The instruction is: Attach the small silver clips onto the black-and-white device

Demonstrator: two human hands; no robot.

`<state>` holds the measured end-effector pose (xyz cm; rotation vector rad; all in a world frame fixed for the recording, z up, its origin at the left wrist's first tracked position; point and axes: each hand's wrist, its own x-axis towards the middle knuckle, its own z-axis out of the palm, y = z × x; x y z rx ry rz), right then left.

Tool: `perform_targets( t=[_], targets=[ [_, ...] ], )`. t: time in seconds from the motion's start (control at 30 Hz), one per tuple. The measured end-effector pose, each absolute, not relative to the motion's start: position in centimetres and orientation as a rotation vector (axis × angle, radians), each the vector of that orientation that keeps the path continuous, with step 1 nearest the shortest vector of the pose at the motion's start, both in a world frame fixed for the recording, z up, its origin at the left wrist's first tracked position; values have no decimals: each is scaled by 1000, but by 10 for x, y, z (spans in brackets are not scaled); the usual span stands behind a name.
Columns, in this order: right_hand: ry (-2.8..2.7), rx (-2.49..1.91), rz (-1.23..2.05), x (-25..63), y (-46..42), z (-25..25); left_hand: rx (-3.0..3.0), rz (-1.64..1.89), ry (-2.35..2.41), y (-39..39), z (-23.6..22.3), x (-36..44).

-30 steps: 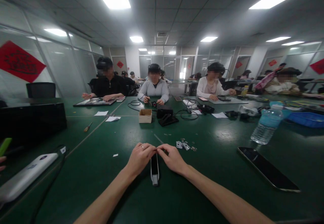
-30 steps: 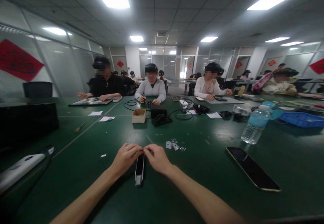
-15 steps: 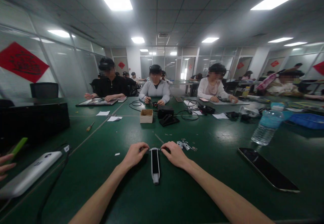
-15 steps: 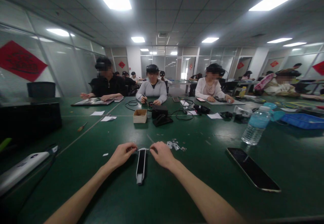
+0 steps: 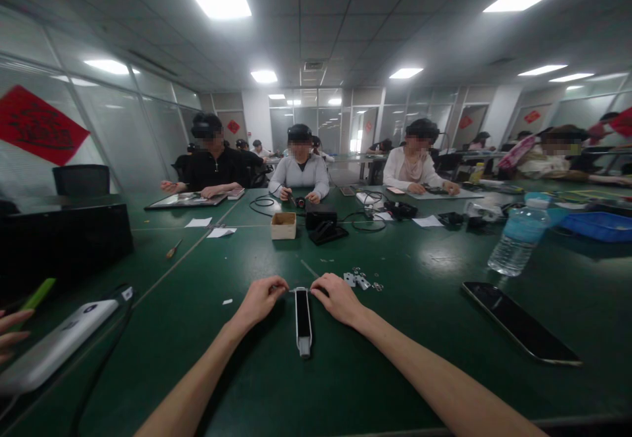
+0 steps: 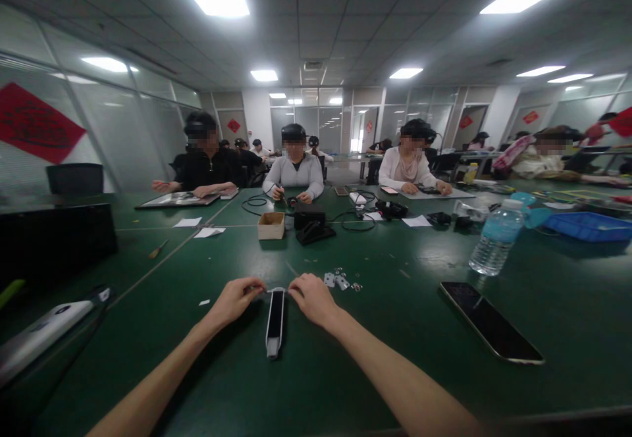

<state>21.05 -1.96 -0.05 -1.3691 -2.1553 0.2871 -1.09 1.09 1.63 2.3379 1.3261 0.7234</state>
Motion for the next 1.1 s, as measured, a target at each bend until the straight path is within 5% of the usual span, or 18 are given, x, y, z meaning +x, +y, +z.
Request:
perform_targets(
  t=[1.1],
  targets=[
    [-2184, -1360, 275, 211, -19, -4, 2246, 781, 1290, 8, 15, -7]
  ],
)
